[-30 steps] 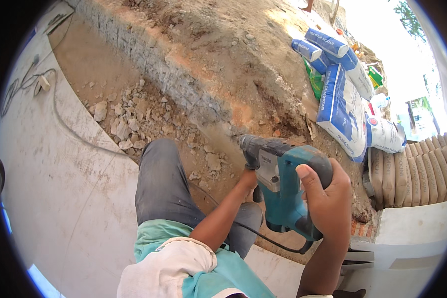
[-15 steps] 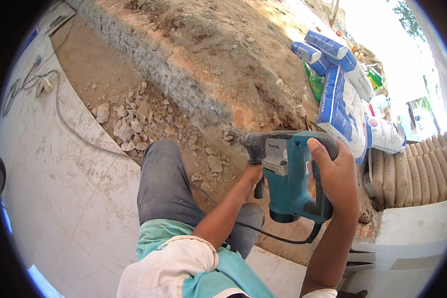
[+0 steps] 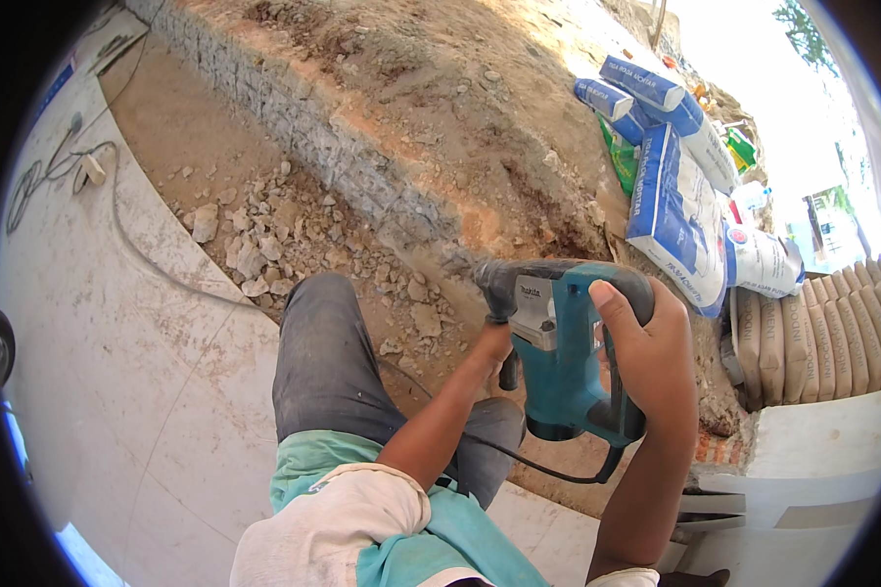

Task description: The person uses a power drill by hand to break or drill into a concrete ledge at a construction site.

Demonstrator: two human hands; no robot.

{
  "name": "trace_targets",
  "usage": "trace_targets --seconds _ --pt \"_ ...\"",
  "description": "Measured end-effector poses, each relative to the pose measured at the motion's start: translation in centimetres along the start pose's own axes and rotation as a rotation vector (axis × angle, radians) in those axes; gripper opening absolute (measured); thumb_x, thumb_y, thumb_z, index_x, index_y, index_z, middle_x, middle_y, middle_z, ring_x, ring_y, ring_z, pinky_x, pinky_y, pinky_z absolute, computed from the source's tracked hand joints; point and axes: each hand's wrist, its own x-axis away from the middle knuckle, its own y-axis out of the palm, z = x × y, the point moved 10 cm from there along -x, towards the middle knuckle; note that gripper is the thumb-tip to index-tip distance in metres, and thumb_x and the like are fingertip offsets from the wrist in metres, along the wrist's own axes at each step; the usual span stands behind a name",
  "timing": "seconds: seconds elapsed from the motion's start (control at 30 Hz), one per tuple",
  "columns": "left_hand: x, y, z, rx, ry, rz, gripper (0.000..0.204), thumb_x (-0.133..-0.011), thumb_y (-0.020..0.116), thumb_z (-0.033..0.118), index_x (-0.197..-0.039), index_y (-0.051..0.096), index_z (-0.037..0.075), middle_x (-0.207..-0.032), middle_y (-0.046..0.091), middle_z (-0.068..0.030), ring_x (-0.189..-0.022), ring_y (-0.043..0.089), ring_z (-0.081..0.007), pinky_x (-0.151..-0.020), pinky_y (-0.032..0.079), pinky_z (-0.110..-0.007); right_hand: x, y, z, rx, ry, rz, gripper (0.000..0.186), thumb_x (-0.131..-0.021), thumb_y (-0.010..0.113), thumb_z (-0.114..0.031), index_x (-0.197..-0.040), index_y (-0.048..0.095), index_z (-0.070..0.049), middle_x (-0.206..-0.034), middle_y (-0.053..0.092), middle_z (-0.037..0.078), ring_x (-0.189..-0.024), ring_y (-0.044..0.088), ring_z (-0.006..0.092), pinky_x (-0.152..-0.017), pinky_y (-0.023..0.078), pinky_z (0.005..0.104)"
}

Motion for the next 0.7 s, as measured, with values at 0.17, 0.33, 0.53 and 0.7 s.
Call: trace_targets --seconds 0.17,0.33,0.53,0.7 --pt "-1.2 -0.1 -1.4 0.010 -0.061 -0.005 0.050 -0.089 0.069 0.030 -0.132 0.058 0.007 -0.126 0.063 -0.0100 -0.115 0.059 -0.0204 -0.095 0.047 -0.038 -0.9 -0.3 -0.1 -0.004 0.036 -0.009 0.042 -0.090 0.071 -0.036 -0.097 0.067 0.004 -0.077 0.066 0.011 -0.070 0.063 0.0181 -0.069 0.050 0.0328" --pt "-1.3 0.8 -0.3 -0.006 -0.035 -0.053 0.049 -0.089 0.070 0.029 -0.131 0.059 0.007 -0.124 0.065 -0.0094 -0.111 0.061 -0.0199 -0.093 0.049 -0.037 -1.6 -0.7 -1.0 0.043 0.038 -0.038 0.046 -0.089 0.070 -0.039 -0.101 0.068 0.006 -0.079 0.068 0.013 -0.070 0.064 0.0192 -0.069 0.051 0.0333" --pt "-0.6 0.7 0.7 -0.015 0.057 -0.003 0.044 -0.088 0.070 0.027 -0.124 0.060 0.004 -0.113 0.066 -0.0093 -0.099 0.063 -0.0199 -0.084 0.050 -0.037 -2.3 -1.0 -0.6 0.047 0.004 -0.037 0.049 -0.089 0.069 -0.041 -0.101 0.069 0.006 -0.082 0.069 0.016 -0.076 0.068 0.0245 -0.073 0.052 0.0370" --pt "1.4 -0.6 -1.0 0.042 0.189 0.025 0.033 -0.089 0.067 0.018 -0.113 0.061 -0.004 -0.096 0.065 -0.0113 -0.084 0.062 -0.0201 -0.075 0.049 -0.038 -2.0 -1.0 -0.8 0.030 0.048 -0.068 0.050 -0.089 0.068 -0.042 -0.101 0.069 0.006 -0.084 0.070 0.017 -0.077 0.068 0.0261 -0.074 0.053 0.0385"
